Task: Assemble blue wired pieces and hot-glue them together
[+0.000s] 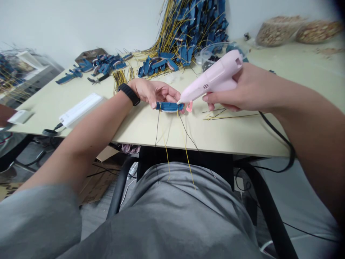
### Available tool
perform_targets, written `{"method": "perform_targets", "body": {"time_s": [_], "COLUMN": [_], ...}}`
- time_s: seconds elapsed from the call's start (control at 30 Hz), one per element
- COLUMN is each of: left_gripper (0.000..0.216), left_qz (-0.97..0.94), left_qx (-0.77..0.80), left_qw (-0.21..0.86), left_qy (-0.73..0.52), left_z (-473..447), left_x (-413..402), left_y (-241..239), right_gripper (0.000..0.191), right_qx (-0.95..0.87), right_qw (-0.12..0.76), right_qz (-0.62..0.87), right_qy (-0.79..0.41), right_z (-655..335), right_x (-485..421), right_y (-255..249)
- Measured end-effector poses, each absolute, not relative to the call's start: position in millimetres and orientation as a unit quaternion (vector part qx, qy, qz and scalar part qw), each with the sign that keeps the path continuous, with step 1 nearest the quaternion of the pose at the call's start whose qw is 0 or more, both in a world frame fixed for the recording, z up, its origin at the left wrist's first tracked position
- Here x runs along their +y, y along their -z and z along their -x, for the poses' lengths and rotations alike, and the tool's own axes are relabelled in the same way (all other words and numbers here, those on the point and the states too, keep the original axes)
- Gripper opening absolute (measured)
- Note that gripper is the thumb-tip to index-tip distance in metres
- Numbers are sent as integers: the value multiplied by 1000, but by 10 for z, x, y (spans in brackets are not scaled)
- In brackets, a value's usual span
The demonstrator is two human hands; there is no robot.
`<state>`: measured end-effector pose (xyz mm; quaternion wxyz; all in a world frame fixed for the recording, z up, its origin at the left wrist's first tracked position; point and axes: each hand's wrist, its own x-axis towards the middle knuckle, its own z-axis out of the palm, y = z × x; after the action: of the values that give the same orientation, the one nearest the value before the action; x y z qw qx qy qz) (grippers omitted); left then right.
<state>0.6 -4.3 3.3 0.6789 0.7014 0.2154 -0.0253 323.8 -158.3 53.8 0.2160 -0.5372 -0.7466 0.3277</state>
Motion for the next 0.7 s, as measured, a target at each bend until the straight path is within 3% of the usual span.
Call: {"method": "perform_targets", "body": {"time_s": [0.2,0.43,0.7], "left_gripper": [100,113,116], "left_qz": [-689,-700,-714], "left_qx": [212,231,235], "left_qw": [693,674,658], "left_qy": [28,38,34], "left_z": [-40,-6,0], "left_x": [-72,-36,-86], "left_y": [-57,-40,-84], "right_gripper": [23,17,23], "right_qx": [-743,-741,-748], "right_qw": [214,210,203], "right_qz": [543,552,547], "right_qy": [-328,-320,-315], "right_z": [-3246,-3240,-3273], "right_x": [-1578,-1596,-1552], "right_y": [-541,-568,-536]}}
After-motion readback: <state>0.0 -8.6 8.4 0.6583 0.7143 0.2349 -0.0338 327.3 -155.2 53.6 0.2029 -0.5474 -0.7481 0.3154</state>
